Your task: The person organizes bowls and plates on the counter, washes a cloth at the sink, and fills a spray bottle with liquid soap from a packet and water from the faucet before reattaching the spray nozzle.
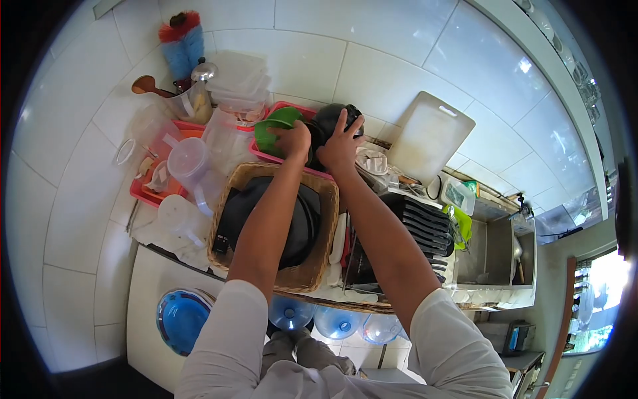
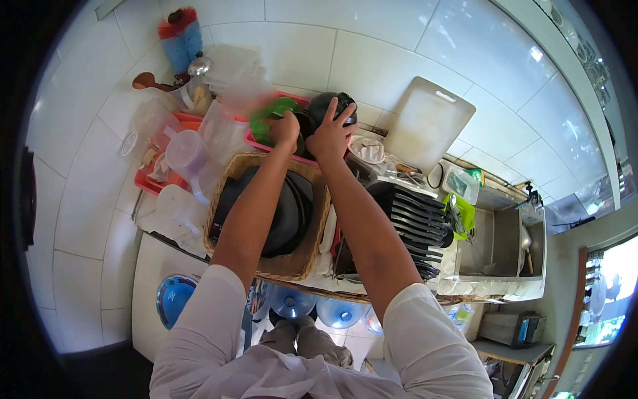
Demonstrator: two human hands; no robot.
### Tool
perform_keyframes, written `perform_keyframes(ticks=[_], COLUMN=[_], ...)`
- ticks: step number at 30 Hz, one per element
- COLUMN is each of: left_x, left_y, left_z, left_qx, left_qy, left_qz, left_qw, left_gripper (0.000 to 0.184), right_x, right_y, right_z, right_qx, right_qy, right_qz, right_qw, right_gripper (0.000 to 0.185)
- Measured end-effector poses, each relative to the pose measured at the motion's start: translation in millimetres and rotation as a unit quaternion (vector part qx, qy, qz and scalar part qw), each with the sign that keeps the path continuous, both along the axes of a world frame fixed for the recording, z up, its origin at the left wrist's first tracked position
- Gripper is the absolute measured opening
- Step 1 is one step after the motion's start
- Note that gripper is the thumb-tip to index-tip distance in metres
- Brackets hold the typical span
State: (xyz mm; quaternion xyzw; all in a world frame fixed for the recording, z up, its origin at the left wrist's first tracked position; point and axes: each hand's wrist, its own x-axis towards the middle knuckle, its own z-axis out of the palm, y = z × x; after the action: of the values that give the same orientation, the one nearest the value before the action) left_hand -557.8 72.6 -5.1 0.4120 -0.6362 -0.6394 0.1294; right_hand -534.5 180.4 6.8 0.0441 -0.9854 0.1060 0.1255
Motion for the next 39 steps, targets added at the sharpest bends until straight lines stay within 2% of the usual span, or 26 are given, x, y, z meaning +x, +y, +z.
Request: perform_keyframes(ticks=[1,2,4,6,7,8,9,10,12,13,14,15,18,23,25,26,27,29,30,32,33,35,36,38,39], left_x=[-3.4,-4.6,5.1,21.5,34.0,46.1,59.6,74.1,105.3,121.1,137.5,153.5,215.6,315.1,348.0,367.3,386.6,404.5,413.4,430.1,441.0,461.2,470.8,486.2,495.2], left_y=[-7.3,-16.8,-28.1,-32.4,-36.1,-41.0,-44.1,-44.9,-45.0,-48.2,-54.2,-59.7,-70.3,-88.8,-93.7,-100.4,-109.0,-109.0,-109.0,-112.2,-119.8,-133.7,-135.9,-138.0,-139.1], left_z=[-14.1,-29.2,-36.0,-42.3,-35.2,-27.1,-15.4,-6.9,7.8,9.0,10.7,12.7,26.0,1.4,-10.2,-19.3,-29.7,2.9,19.3,29.3,21.7,20.5,22.3,39.6,47.5], left_qx=[-0.002,0.005,0.006,0.049,0.045,0.136,0.227,0.228,0.268,0.271,0.289,0.307,0.33,0.301,0.205,0.204,-0.052,0.179,0.286,0.321,0.316,0.326,0.336,0.322,0.309], left_qy=[-0.001,0.074,0.144,0.163,0.163,0.204,0.244,0.245,0.331,0.33,0.355,0.382,0.396,0.392,0.413,0.411,0.32,0.342,0.345,0.33,0.314,0.34,0.365,0.373,0.382], left_qz=[0.003,-0.005,-0.012,0.03,0.031,0.042,0.052,0.053,0.065,0.065,0.049,0.033,0.057,0.075,0.038,0.039,0.005,0.045,0.083,0.166,0.178,0.142,0.108,0.136,0.155], left_qw=[1.0,0.997,0.989,0.985,0.985,0.969,0.941,0.941,0.902,0.902,0.888,0.871,0.855,0.866,0.886,0.887,0.946,0.922,0.89,0.872,0.877,0.87,0.862,0.859,0.857], left_gripper=[0.095,0.081,0.069,0.053,0.053,0.05,0.046,0.046,0.037,0.037,0.036,0.035,0.034,0.033,0.031,0.031,0.031,0.031,0.031,0.035,0.042,0.044,0.045,0.047,0.048], right_x=[-3.3,-2.1,-1.6,0.0,-2.4,-5.3,-12.0,-13.7,-17.0,-11.9,-5.7,-4.1,-2.9,-8.3,-13.7,-22.7,-38.7,-48.8,-44.3,-34.1,-33.9,-40.5,-44.4,-52.4,-39.7], right_y=[-3.3,-6.7,-13.4,-17.3,-17.0,-17.8,-17.8,-16.6,-14.4,-14.4,-15.0,-14.6,-11.9,-11.5,-9.1,-5.2,1.3,1.5,-1.3,-8.5,-8.6,-8.0,-3.8,-1.3,-5.4], right_z=[-0.5,8.2,9.7,8.1,4.0,0.6,-6.1,-7.0,-8.2,6.0,19.2,22.5,23.8,33.0,35.8,33.3,23.4,22.9,30.0,45.4,43.7,35.2,28.8,17.8,29.3], right_qx=[0.017,-0.021,-0.065,-0.107,-0.094,-0.098,-0.053,-0.019,0.048,-0.078,-0.201,-0.197,-0.219,-0.254,-0.272,-0.271,-0.326,-0.449,-0.447,-0.518,-0.517,-0.576,-0.572,-0.628,-0.633], right_qy=[0.027,-0.004,-0.04,0.003,0.003,0.003,0.045,0.071,0.125,0.045,-0.033,-0.031,-0.036,-0.049,-0.073,-0.075,-0.098,-0.141,-0.143,-0.196,-0.197,-0.196,-0.201,-0.199,-0.195], right_qz=[0.009,-0.022,-0.051,-0.092,-0.092,-0.09,-0.095,-0.096,-0.101,-0.13,-0.155,-0.152,-0.156,-0.173,-0.197,-0.197,-0.209,-0.232,-0.235,-0.277,-0.279,-0.275,-0.275,-0.244,-0.252], right_qw=[0.999,1.0,0.996,0.99,0.991,0.991,0.993,0.993,0.986,0.987,0.967,0.968,0.962,0.95,0.939,0.939,0.917,0.851,0.851,0.785,0.785,0.744,0.746,0.712,0.705], right_gripper=[0.113,0.108,0.102,0.106,0.101,0.101,0.101,0.101,0.102,0.102,0.101,0.101,0.102,0.104,0.103,0.103,0.103,0.103,0.103,0.104,0.104,0.105,0.105,0.1,0.096])
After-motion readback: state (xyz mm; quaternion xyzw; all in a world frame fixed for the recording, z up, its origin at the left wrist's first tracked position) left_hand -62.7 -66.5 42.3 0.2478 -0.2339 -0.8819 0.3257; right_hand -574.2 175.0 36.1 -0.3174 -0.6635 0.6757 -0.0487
